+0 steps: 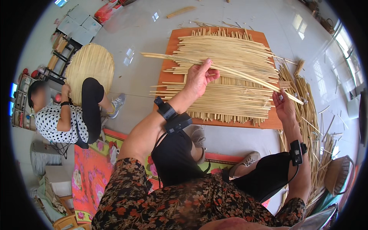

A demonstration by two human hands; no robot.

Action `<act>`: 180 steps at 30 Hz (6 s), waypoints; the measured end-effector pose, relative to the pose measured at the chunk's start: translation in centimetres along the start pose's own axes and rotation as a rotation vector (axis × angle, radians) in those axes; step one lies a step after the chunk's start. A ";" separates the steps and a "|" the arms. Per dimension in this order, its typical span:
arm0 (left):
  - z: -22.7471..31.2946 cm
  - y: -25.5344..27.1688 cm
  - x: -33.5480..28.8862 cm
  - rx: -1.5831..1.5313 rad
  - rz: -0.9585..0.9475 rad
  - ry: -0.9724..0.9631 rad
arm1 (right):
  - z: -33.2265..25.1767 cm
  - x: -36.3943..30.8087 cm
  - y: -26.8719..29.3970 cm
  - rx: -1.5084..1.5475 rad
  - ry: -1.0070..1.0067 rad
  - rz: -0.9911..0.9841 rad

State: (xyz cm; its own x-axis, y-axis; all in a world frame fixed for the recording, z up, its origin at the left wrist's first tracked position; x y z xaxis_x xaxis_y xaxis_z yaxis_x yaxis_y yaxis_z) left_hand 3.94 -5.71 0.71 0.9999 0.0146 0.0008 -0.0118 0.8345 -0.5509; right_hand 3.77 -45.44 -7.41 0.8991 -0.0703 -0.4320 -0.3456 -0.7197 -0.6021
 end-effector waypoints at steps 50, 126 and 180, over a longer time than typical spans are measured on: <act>3.7 -10.8 -6.0 0.503 -0.336 -0.494 | -0.2 3.4 5.9 0.093 -0.236 0.031; -1.3 -9.8 -0.8 1.165 -0.750 0.602 | -0.1 -5.8 -8.4 -0.215 -0.010 -0.255; -1.7 -1.8 0.6 0.009 -0.065 0.164 | -1.1 -5.6 -7.2 0.028 0.082 -0.187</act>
State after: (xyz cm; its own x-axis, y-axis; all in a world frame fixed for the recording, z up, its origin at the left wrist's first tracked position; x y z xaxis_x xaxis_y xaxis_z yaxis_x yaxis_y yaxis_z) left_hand 4.54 -8.10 0.27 0.9866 -0.1286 -0.1004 0.0534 0.8358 -0.5464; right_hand 1.49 -40.61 0.07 0.9668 0.0055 -0.2554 -0.1772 -0.7058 -0.6859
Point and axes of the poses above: each hand's wrist, its own x-axis towards the middle knuckle, its own y-axis out of the back of the hand, z = x × y, the point moved 5 cm from there along x, towards the middle knuckle, and after that the axes turned 4 degrees about -y, right-handed, at the moved point
